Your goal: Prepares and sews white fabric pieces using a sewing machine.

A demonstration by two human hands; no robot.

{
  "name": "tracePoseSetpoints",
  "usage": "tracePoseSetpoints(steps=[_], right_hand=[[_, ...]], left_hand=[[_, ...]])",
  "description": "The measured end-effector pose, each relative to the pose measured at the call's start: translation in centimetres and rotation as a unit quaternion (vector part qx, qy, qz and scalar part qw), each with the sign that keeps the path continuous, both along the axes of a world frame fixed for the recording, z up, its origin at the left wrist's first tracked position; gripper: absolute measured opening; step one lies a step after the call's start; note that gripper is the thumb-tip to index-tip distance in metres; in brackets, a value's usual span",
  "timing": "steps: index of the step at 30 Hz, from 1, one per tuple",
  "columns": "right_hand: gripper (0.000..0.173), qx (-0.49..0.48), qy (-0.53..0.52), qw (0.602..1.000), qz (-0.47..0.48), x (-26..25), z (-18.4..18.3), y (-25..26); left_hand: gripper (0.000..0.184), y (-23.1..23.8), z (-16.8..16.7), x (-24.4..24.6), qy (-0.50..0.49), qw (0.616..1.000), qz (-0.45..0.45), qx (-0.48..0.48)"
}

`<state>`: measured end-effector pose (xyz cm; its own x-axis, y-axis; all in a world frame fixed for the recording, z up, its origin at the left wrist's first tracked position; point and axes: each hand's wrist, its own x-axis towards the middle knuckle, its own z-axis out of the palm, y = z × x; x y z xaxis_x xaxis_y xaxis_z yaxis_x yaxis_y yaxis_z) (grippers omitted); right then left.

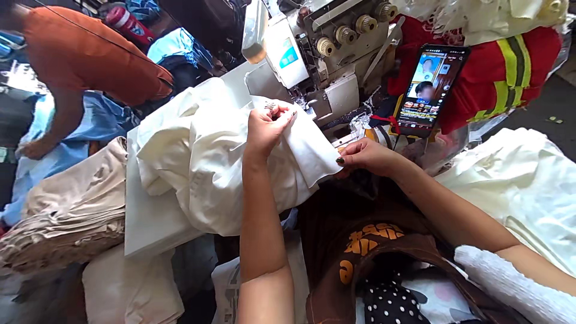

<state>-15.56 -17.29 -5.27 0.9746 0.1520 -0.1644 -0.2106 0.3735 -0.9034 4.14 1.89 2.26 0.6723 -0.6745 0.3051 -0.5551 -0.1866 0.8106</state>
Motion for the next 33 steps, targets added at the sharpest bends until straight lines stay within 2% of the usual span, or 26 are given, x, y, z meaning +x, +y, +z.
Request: tracePoseSetpoints(steps=[10,12,16,18,21,23,28,33], right_hand=[[0.008,0.024,0.001,0.997,-0.073,-0.4,0.0,0.6],[0.014,0.026,-0.005,0.997,-0.076,-0.2,0.0,0.7],[0.040,0.017,0.003,0.998,-0.060,0.4,0.1,0.7],[0.034,-0.004,0.010,0.998,-0.059,0.5,0.1,0.8],[0.010,-0.015,0.025,0.997,-0.065,0.5,0.1,0.8],[0.006,-0.021,0.027,0.998,-0.056,0.5,0.2,0.6],[0.005,-0.121,-0.029,0.991,-0.038,0.9,0.1,0.1],[0.013,-0.107,-0.014,0.994,-0.023,1.1,0.9,0.3]], left_hand=[[0.011,0.6,-0.9,0.0,0.020,0.998,0.011,-0.064],[0.010,0.9,-0.8,-0.3,0.028,0.997,0.019,-0.063],[0.009,0.9,-0.8,0.0,0.035,0.997,0.019,-0.064],[0.008,0.9,-0.9,0.2,0.038,0.997,0.017,-0.065],[0.009,0.8,-0.9,0.3,0.044,0.997,0.025,-0.062],[0.009,0.7,-0.9,0.3,0.049,0.997,0.033,-0.058],[0.008,0.4,-0.9,0.5,0.054,0.996,0.033,-0.057],[0.007,0.2,-0.7,0.4,0.055,0.996,0.045,-0.050]])
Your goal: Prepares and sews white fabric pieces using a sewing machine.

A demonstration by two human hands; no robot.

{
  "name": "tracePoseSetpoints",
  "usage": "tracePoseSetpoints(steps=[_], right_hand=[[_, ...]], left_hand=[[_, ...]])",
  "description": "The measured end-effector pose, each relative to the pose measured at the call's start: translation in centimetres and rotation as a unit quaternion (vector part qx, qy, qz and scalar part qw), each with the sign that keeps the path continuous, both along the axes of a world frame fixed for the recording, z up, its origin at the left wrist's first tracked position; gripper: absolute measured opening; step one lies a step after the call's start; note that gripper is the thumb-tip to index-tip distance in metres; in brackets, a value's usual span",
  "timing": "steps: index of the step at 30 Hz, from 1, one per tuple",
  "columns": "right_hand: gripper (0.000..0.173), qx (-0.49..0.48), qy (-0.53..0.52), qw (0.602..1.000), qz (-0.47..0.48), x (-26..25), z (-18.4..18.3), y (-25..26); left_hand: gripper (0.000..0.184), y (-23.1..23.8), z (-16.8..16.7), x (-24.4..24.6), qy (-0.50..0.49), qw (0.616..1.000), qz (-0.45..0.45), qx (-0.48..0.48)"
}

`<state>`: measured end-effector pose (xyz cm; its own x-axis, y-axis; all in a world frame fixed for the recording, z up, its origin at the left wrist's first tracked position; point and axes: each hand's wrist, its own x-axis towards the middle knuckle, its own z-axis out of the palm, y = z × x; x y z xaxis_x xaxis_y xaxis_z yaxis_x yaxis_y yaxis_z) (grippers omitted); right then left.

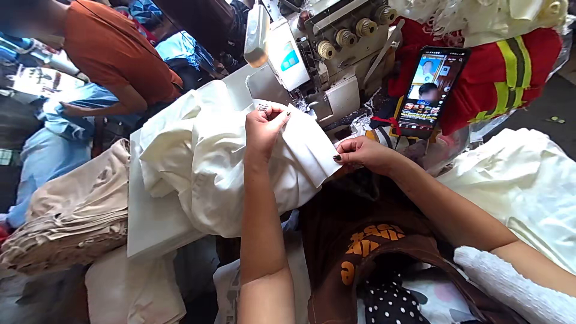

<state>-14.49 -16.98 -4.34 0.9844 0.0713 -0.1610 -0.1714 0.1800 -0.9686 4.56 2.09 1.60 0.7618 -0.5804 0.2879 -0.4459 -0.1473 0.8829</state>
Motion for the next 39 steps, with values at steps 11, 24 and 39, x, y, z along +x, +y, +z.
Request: tracePoseSetpoints(steps=[11,24,39], right_hand=[[0.016,0.048,0.034,0.998,-0.002,-0.1,0.1,0.2],[0.011,0.001,0.037,0.999,-0.025,-3.3,-1.3,1.0],[0.007,0.083,0.018,0.996,-0.041,-4.1,-1.3,2.2]], left_hand=[[0.005,-0.1,-0.1,0.3,0.012,1.000,0.010,0.003],[0.007,1.4,1.1,-4.0,-0.030,0.996,0.027,0.075],[0.012,-1.5,-0.9,-7.7,-0.341,0.896,0.187,0.212]])
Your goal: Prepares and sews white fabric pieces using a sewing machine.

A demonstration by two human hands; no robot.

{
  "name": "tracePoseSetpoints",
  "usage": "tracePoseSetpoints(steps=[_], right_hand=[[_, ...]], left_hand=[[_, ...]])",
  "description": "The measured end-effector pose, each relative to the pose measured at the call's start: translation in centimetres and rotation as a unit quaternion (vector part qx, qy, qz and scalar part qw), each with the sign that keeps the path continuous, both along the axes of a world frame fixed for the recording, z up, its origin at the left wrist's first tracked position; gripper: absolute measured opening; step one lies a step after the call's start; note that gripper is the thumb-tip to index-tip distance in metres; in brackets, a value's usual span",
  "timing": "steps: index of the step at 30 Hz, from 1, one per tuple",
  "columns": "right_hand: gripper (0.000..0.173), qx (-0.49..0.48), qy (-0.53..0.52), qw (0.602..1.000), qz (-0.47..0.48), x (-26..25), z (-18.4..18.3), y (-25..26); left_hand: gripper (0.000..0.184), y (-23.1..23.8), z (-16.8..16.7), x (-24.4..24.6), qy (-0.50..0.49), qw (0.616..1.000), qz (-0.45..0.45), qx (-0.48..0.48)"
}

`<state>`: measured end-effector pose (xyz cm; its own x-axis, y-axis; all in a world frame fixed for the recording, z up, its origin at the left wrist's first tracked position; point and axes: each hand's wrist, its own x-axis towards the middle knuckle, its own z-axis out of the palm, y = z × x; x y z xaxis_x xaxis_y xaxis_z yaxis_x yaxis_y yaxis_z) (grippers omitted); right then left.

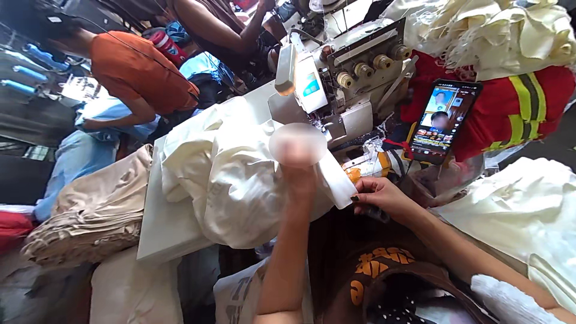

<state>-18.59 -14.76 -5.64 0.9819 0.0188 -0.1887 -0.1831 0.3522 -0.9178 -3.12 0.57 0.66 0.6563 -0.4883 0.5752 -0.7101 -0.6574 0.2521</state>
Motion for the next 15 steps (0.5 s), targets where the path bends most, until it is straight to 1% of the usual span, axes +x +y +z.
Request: tracePoseSetpoints(steps=[1,2,5,9,11,13,15], right_hand=[[0.007,0.001,-0.005,1.000,0.003,-0.1,0.1,0.1],[0.007,-0.002,-0.008,1.000,0.006,-0.1,0.3,0.1],[0.007,-0.017,-0.021,1.000,0.003,-0.2,0.5,0.2],[0.008,-0.022,-0.038,0.999,-0.009,0.0,0.5,0.5],[0.008,-0.026,-0.047,0.998,-0.015,0.2,0.6,0.6],[0.010,-0.028,-0.047,0.998,-0.021,0.3,0.8,0.7],[0.016,-0.027,-0.042,0.998,-0.029,0.3,0.9,0.9]], left_hand=[[0.015,-0.4,-0.8,-0.9,-0.046,0.998,0.027,0.016],[0.017,-0.8,-1.4,-1.8,-0.069,0.996,0.053,0.032],[0.032,-2.1,-2.7,-3.5,-0.060,0.991,0.096,0.074],[0.042,-3.3,-3.1,-2.8,-0.060,0.991,0.086,0.079],[0.041,-3.4,-3.1,-2.2,-0.057,0.993,0.078,0.065],[0.037,-3.3,-3.0,-1.9,-0.049,0.995,0.070,0.043],[0.031,-3.1,-2.9,-1.6,-0.050,0.997,0.059,0.014]])
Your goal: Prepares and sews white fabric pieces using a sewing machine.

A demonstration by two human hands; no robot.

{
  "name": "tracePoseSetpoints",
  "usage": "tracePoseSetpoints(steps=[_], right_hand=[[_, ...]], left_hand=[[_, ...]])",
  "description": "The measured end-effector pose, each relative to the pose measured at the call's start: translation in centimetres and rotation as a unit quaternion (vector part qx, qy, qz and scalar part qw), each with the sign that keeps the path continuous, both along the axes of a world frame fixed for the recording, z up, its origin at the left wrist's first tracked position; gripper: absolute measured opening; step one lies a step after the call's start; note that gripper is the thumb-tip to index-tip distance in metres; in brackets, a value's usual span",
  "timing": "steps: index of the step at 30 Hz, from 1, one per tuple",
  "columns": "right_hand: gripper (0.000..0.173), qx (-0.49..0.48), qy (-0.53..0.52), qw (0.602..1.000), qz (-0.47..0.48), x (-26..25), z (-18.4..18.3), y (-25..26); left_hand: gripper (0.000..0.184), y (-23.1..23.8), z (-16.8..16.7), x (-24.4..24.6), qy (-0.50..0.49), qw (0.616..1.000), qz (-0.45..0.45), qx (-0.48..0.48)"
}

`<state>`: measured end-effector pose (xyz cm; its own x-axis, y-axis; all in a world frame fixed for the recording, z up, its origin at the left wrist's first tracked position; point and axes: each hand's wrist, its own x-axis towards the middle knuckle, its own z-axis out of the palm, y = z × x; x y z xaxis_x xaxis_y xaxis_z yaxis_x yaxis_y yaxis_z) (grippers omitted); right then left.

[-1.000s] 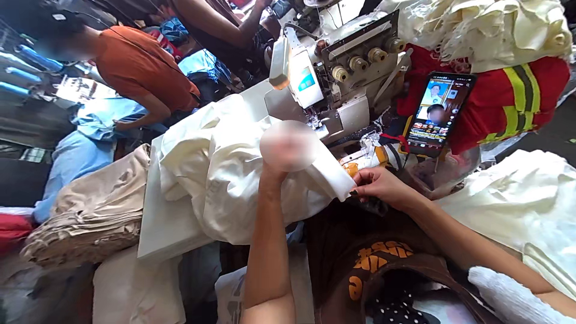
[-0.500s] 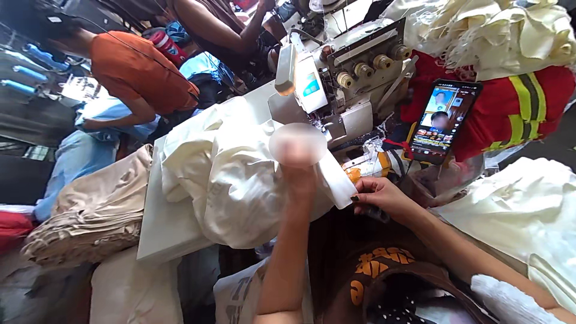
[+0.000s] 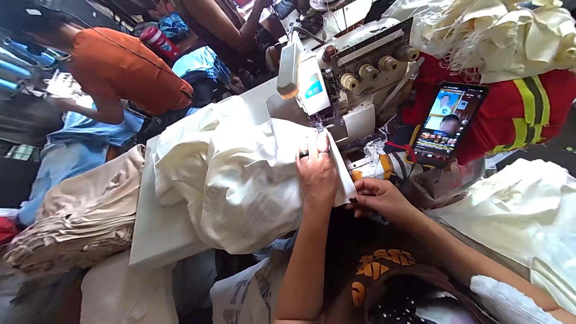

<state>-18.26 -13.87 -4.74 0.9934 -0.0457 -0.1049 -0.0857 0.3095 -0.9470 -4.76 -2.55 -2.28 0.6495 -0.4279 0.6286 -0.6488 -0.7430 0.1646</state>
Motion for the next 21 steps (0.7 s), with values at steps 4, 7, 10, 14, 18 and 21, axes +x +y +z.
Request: tracePoseSetpoints(steps=[4,7,10,14,18,21], right_hand=[[0.042,-0.002,0.008,1.000,-0.030,0.5,0.6,0.5],[0.055,-0.033,-0.020,0.998,-0.053,1.4,0.9,0.8],[0.059,-0.092,-0.045,0.991,-0.081,3.5,1.8,1.0],[0.039,-0.197,-0.080,0.966,-0.144,6.8,2.1,1.2],[0.029,-0.308,-0.102,0.924,-0.202,8.7,1.9,1.3],[0.031,-0.353,-0.106,0.903,-0.221,9.2,1.5,1.8]], left_hand=[[0.027,0.6,0.2,0.8,0.010,0.999,-0.020,-0.032],[0.032,1.6,1.5,2.2,0.100,0.994,-0.032,-0.004],[0.041,2.1,3.4,5.7,0.251,0.967,-0.043,-0.001],[0.042,1.9,3.5,11.3,0.270,0.958,-0.098,-0.018],[0.047,1.2,4.3,13.1,0.264,0.964,-0.036,0.010],[0.048,1.3,4.4,14.1,0.298,0.954,0.009,-0.027]])
